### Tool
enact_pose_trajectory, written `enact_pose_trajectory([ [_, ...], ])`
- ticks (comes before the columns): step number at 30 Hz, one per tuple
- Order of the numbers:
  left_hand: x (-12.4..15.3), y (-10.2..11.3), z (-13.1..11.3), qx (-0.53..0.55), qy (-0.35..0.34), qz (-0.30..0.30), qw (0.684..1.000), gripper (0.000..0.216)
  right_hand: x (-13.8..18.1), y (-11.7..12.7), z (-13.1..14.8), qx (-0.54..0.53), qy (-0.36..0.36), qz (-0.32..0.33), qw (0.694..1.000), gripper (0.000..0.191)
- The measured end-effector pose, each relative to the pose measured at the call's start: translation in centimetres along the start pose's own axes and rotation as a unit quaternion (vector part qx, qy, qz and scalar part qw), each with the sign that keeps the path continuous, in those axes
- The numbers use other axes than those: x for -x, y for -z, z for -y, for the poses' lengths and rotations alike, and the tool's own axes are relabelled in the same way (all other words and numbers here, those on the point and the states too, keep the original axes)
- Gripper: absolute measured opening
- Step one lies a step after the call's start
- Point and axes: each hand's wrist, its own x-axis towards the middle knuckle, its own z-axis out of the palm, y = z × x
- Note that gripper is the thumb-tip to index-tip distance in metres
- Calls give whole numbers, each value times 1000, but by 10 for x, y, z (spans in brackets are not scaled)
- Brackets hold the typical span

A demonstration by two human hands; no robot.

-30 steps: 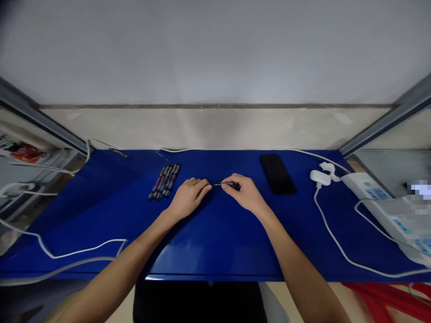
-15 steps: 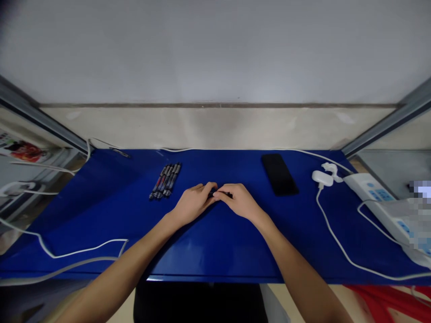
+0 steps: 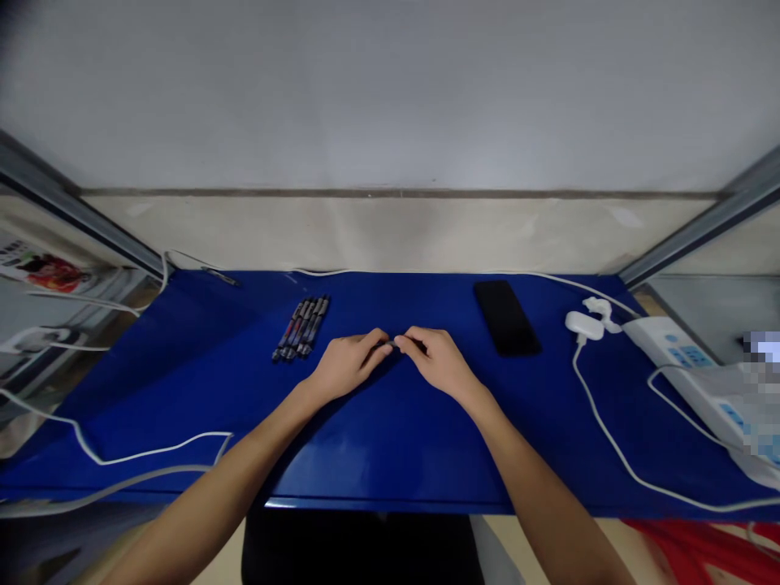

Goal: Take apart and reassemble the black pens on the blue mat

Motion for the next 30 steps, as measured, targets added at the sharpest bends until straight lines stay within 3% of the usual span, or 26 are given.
enact_pose_trajectory([
  [2,0,1,-1,14,-20,4,1000,37,0,0,-1,14,-3,4,1000,43],
  [6,0,2,0,0,7,9,1000,42,0,1,-1,-22,1,15,1000,20],
  [8,-1,2,1,3,13,7,1000,42,-1,2,-1,-13,13,11,1000,18],
  [11,0,3,1,11,-14,7,1000,39,-1,2,0,17,16,5,1000,35],
  [16,0,4,0,14,3,11,1000,43,1,0,1,2,20,11,1000,21],
  [20,0,4,1,20,-19,7,1000,39,1,-1,1,25,18,10,999,38],
  [24,-2,2,3,1,-10,18,1000,43,1,-1,2,0,24,14,1000,22],
  [30,-1,2,2,14,-7,30,999,48,3,-2,2,4,18,17,1000,40],
])
